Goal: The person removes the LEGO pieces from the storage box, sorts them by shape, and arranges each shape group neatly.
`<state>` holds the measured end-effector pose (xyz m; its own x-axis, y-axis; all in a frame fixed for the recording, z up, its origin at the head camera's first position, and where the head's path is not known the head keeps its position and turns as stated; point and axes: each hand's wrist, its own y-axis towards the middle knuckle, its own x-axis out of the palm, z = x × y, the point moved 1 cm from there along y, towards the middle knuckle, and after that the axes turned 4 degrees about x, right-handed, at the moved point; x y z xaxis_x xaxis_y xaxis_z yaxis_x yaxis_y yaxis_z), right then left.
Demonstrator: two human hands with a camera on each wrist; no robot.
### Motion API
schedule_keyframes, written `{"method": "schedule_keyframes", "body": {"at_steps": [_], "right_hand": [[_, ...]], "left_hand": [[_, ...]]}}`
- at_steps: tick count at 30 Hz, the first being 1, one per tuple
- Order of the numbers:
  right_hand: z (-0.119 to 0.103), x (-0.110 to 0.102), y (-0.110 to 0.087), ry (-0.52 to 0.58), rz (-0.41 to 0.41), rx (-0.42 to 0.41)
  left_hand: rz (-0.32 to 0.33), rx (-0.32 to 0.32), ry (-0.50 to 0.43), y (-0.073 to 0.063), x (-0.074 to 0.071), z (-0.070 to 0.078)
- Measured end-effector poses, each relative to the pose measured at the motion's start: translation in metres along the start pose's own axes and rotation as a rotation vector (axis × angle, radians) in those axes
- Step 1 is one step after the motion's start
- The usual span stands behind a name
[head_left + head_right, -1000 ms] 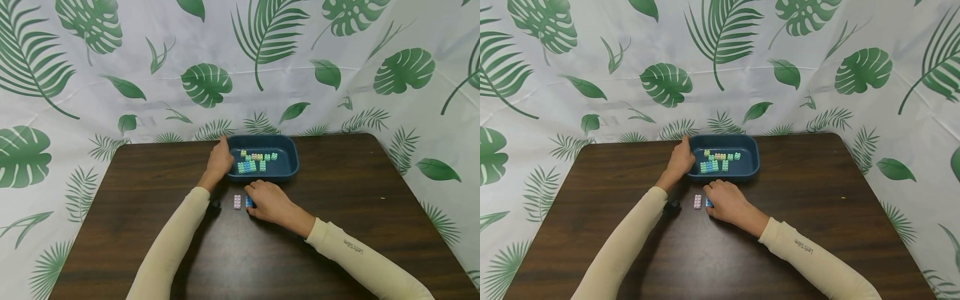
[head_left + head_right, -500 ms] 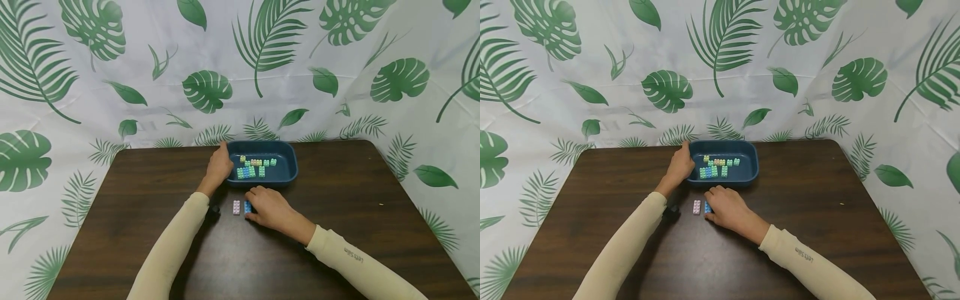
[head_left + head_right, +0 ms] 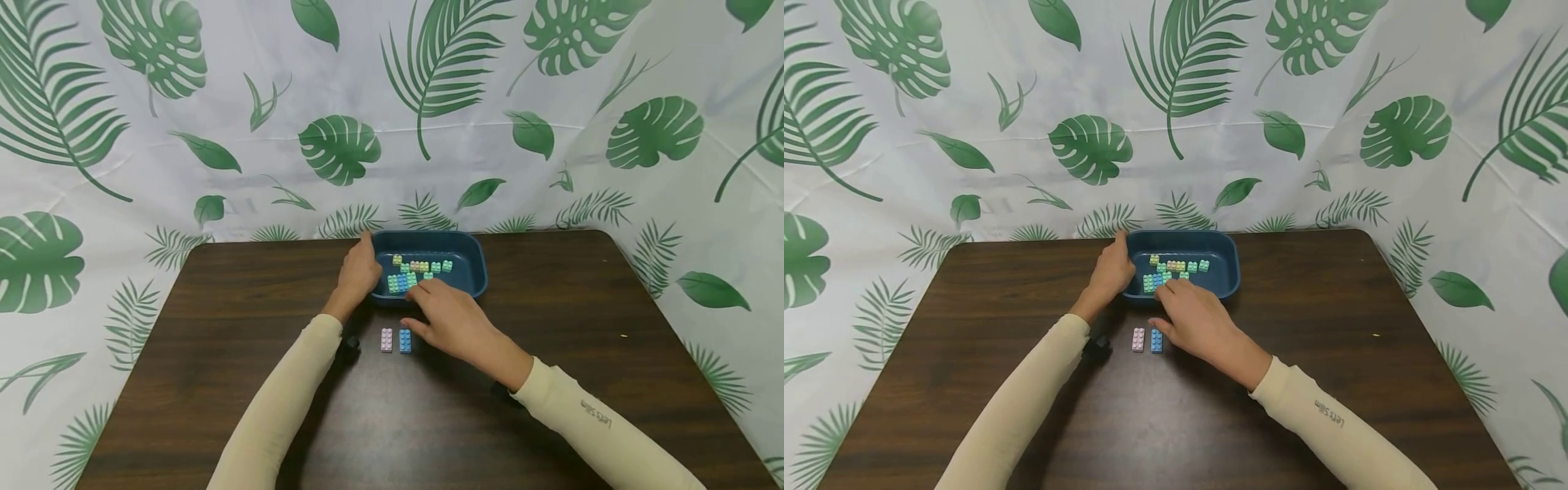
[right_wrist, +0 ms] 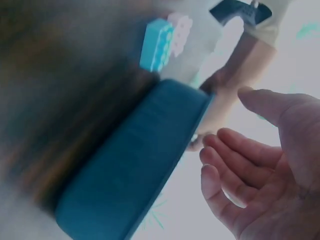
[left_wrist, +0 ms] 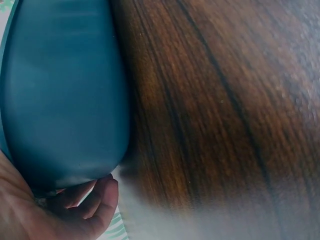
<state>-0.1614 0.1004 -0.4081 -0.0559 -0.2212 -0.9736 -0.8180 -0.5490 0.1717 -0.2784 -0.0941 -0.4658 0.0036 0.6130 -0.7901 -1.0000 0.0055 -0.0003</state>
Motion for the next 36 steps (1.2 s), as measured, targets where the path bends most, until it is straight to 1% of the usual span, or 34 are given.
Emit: {"method": "schedule_keyframes", "body": {"at_steps": [3, 7, 11, 15, 19, 24, 28, 36], "right_hand": [[0.008, -0.001, 0.007, 0.005, 0.054, -0.002], [0.024, 0.007, 0.015, -0.009, 0.113, 0.0], [0.042, 0.014, 0.024, -0.021, 0.122, 0.038], [0.055, 0.019, 0.033, -0.04, 0.088, 0.065], [0.064, 0.025, 0.041, -0.049, 0.033, 0.079], [0.075, 0.032, 0.049, 0.021, -0.055, 0.139], [0.081, 0.035, 0.053, 0.095, -0.104, 0.177], [0.08, 0.034, 0.055, 0.145, -0.173, 0.219]], "left_hand": [[0.0, 0.001, 0.005, 0.0, -0.001, 0.0], [-0.007, 0.011, 0.019, -0.001, 0.002, 0.0], [0.0, 0.019, 0.022, -0.002, 0.003, 0.0], [0.008, 0.022, 0.029, -0.004, 0.001, 0.001], [0.012, 0.022, 0.037, -0.005, -0.001, 0.002], [0.013, 0.035, 0.044, -0.005, -0.001, 0.003], [0.017, 0.041, 0.054, -0.006, -0.002, 0.003], [0.01, 0.027, 0.051, -0.005, -0.003, 0.004]]}}
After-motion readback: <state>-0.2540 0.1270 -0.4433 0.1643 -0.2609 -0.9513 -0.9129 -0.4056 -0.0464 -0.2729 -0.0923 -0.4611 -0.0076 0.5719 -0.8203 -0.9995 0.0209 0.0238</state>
